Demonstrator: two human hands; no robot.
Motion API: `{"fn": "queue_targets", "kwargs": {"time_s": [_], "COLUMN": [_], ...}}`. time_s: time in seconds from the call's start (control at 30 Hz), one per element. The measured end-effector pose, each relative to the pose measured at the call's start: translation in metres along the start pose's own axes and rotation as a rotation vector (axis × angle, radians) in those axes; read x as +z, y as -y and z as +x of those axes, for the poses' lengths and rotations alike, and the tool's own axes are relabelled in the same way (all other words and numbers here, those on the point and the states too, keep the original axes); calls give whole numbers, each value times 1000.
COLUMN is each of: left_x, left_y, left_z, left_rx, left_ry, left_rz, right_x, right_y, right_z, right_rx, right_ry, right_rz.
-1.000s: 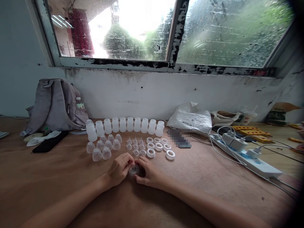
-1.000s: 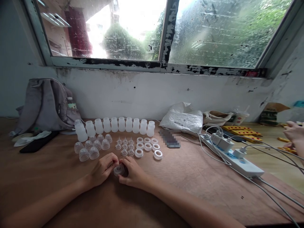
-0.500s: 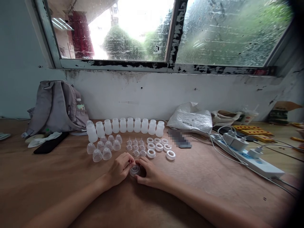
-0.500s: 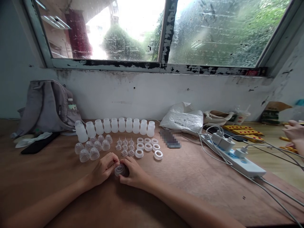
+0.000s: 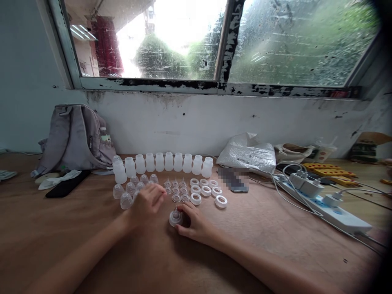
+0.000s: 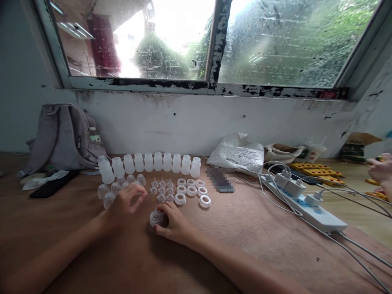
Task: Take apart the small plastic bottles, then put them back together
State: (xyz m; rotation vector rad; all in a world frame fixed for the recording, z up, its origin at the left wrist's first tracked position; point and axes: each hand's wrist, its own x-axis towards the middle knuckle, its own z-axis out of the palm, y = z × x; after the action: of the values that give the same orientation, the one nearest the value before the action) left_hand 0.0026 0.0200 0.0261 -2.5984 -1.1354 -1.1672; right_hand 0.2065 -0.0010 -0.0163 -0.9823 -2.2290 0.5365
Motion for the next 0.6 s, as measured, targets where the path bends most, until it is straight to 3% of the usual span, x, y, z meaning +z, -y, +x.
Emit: {"fn": "queue_targets", "kwargs": {"time_s": [0.1,0.27,0.4,0.6], "left_x": [-30,-62,-65,-54], "left_y": [35,102,134,144], "left_z": [31,69,70,58], "left_rx": [49,-177,-285,-195], "left_ry": [-31,17,137,155], "left_rz": [351,737,852,900], "right_x": [-1,1,0,-1], "right_y": [1,3,3,3], "right_z": [-1,-1,-2,-2], "right_rx": [1,10,-3,-6], "right_ry": [5,6,17,28], "right_rz": [9,-9,-18,-19]}}
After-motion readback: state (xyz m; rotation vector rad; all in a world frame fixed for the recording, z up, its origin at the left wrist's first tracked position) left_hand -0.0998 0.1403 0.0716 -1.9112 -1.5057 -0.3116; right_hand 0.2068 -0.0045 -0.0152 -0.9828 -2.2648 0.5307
